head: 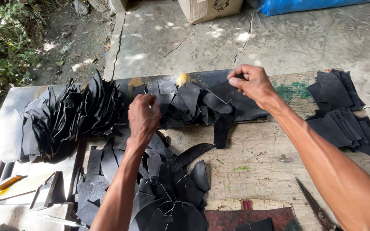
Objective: The person organizes and stacks black leather cutouts on a wooden table, marking one piece with a pen and trimming another with shears.
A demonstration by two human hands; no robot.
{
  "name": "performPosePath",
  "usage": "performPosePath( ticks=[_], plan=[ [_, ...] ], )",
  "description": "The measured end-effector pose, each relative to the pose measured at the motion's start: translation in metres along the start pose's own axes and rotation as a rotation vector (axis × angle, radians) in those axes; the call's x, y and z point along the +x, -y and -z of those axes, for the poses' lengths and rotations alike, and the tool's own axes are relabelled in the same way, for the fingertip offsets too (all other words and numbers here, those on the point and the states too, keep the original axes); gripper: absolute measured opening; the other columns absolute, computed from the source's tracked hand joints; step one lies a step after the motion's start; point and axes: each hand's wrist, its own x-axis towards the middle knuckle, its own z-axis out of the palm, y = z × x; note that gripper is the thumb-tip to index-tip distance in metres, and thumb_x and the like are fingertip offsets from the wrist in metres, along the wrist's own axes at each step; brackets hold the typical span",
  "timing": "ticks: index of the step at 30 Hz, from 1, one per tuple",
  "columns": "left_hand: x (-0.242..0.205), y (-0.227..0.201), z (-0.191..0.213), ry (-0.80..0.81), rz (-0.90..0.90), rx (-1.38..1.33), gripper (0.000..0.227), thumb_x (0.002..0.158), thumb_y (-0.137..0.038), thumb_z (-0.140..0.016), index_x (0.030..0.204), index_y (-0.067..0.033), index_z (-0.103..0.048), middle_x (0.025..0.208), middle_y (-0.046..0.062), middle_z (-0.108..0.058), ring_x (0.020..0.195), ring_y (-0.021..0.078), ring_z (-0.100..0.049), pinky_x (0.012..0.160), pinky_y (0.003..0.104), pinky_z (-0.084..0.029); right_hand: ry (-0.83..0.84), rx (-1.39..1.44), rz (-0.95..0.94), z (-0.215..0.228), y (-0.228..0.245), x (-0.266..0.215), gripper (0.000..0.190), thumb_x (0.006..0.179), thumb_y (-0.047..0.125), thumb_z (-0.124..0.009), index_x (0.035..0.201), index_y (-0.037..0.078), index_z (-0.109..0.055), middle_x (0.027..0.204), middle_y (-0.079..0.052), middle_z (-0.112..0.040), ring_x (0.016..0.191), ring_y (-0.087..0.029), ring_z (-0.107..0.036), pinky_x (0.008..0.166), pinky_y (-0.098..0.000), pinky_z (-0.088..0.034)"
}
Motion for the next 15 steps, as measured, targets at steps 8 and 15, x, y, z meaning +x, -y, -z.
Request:
performPosePath(
  ticks=[8, 15],
  plan=[
    [0.039, -0.039, -0.058, 0.391, -0.206, 0.096, 0.066, 0.070, -0.005, -0.085, 0.132, -0.0110, -0.064, 0.137, 0.015, -0.059, 0.126, 0.0340, -0.049, 0.102, 0.053, -0.037, 0.015, -0.203, -0.084, 0.009, -0.035, -0.010, 0.019, 0.082, 0.003, -0.076, 0.101, 0.006, -0.073, 0.097, -0.006, -0.073, 0.080, -0.013, -0.067, 0.066, -0.0300, -0.056],
    [0.052, -0.036, -0.032, 0.390, -0.081, -0.110, 0.016, 0.094, -0.005, -0.070, 0.108, -0.0108, -0.076, 0.112, 0.008, -0.079, 0.097, 0.0142, -0.075, 0.084, 0.029, -0.064, 0.001, -0.402, -0.067, 0.020, -0.042, -0.011, 0.020, 0.079, 0.007, -0.082, 0.098, 0.008, -0.076, 0.097, -0.005, -0.075, 0.085, -0.016, -0.068, 0.077, -0.0353, -0.056]
  ],
)
